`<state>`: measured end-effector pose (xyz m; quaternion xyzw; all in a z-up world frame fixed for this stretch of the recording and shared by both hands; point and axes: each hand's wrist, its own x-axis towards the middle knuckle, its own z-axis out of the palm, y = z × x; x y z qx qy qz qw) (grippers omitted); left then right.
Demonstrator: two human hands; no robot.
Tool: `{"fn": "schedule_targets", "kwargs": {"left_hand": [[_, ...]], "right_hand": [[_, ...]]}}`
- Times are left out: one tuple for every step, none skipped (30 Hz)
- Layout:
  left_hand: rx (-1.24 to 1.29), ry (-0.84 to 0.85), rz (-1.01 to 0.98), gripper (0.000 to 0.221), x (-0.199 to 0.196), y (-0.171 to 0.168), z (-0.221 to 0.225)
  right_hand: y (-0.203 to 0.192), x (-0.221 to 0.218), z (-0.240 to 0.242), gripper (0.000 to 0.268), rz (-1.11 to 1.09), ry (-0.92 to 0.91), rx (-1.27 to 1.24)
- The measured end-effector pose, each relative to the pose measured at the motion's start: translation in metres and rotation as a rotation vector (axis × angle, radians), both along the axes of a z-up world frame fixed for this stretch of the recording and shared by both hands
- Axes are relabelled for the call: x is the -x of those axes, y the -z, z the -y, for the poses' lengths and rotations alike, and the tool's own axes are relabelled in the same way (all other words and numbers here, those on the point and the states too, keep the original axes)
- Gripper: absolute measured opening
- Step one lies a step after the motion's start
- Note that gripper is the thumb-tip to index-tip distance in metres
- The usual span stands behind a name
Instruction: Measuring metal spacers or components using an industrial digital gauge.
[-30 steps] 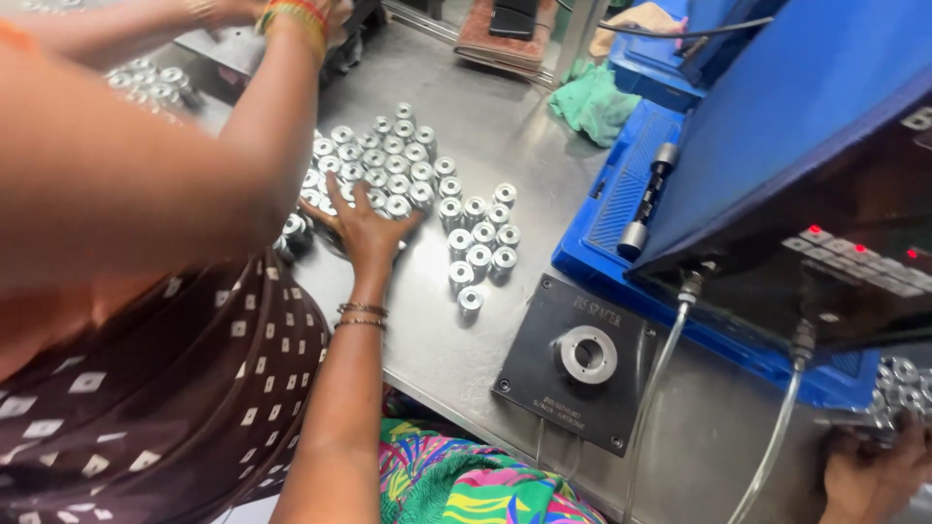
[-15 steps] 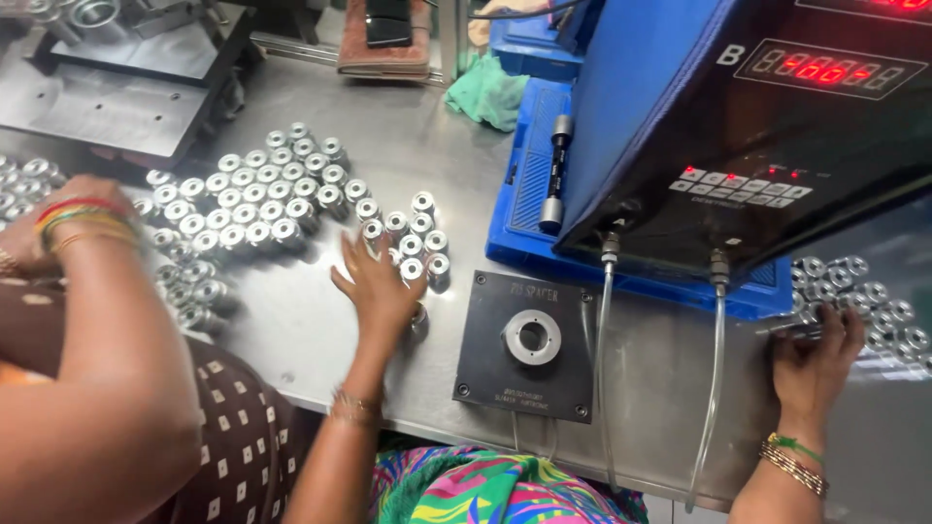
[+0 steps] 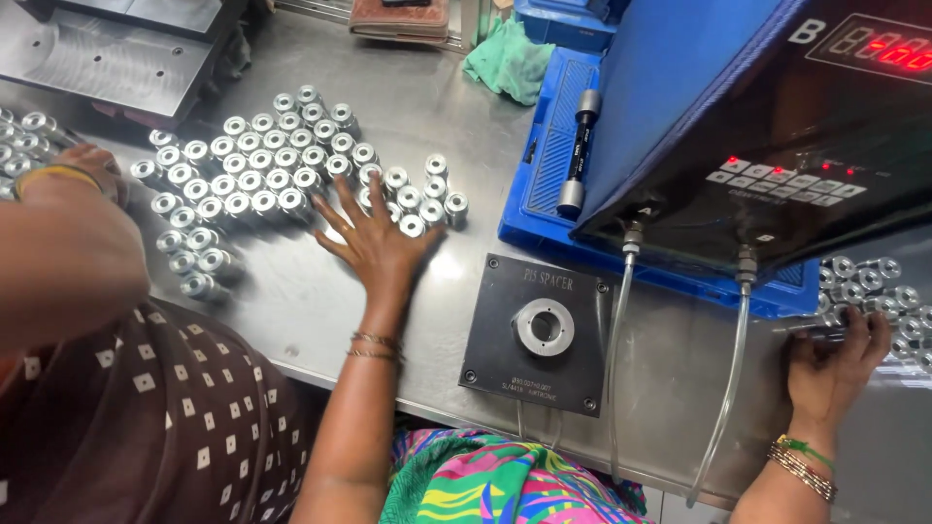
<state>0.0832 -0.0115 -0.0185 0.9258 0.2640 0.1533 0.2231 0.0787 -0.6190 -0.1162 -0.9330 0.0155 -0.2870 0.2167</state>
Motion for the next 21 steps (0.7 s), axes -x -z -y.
{"fn": "schedule_targets", "kwargs": {"left_hand": [[0.007,-0.031,0.009,0.119,-0.005,0.001,-0.006],[0.012,-0.062,0.018,0.124,-0.012,0.0,-0.013],[0.011,-0.064,0.018,0.124,-0.019,0.009,-0.025],[-0.004,-0.106,0.03,0.127,-0.027,0.017,-0.036],[-0.019,-0.148,0.042,0.13,-0.035,0.026,-0.048],[-0.018,-0.146,0.048,0.13,-0.042,0.025,-0.055],[-0.01,-0.194,0.033,0.13,-0.049,0.023,-0.062],[-0.002,-0.241,0.017,0.131,-0.055,0.022,-0.069],[-0.002,-0.237,0.022,0.131,-0.056,0.016,-0.068],[0.017,-0.264,-0.018,0.126,-0.057,0.01,-0.066],[0.036,-0.29,-0.057,0.121,-0.057,0.004,-0.065],[0.036,-0.286,-0.051,0.121,-0.06,0.025,-0.062],[-0.019,-0.257,0.006,0.107,-0.063,0.045,-0.06],[-0.076,-0.225,0.068,0.095,-0.07,0.063,-0.058],[-0.076,-0.22,0.079,0.095,-0.077,0.075,-0.043],[-0.095,-0.028,0.187,0.079,-0.081,0.09,-0.029],[-0.115,0.166,0.294,0.066,-0.084,0.105,-0.016],[-0.116,0.164,0.289,0.066,-0.08,0.083,-0.003],[-0.252,0.321,0.342,0.061,-0.077,0.062,0.009],[-0.385,0.478,0.395,0.056,-0.073,0.041,0.022],[-0.383,0.476,0.392,0.056,-0.078,0.041,0.021]], "right_hand": [[0.001,0.001,0.001,0.058,-0.011,0.001,-0.02],[0.002,0.001,0.0,0.059,-0.022,0.002,-0.042],[-0.003,0.001,-0.004,0.059,-0.022,0.0,-0.043],[-0.006,0.002,-0.007,0.056,-0.04,0.016,-0.066],[-0.01,0.004,-0.011,0.054,-0.058,0.032,-0.088],[-0.01,0.003,-0.01,0.054,-0.052,0.034,-0.089],[-0.009,0.002,-0.009,0.055,-0.028,0.02,-0.05],[-0.007,0.002,-0.008,0.056,-0.005,0.008,-0.011],[-0.009,0.002,-0.009,0.056,0.0,0.012,-0.012],[-0.011,0.002,-0.011,0.054,-0.015,0.012,-0.059],[-0.013,0.002,-0.012,0.052,-0.03,0.011,-0.106],[-0.013,0.003,-0.013,0.052,-0.024,0.015,-0.106],[-0.012,0.004,-0.013,0.053,-0.024,0.026,-0.066],[-0.013,0.003,-0.014,0.054,-0.021,0.039,-0.028],[-0.012,0.0,-0.012,0.054,-0.01,0.044,-0.03],[-0.009,-0.001,-0.01,0.054,-0.001,0.045,-0.018],[-0.006,-0.001,-0.01,0.053,0.009,0.046,-0.007],[-0.006,-0.001,-0.01,0.053,0.004,0.044,-0.008],[-0.006,-0.001,-0.01,0.053,0.016,0.037,-0.012],[-0.006,-0.001,-0.009,0.053,0.031,0.029,-0.014],[-0.005,0.0,-0.009,0.053,0.028,0.027,-0.013]]}}
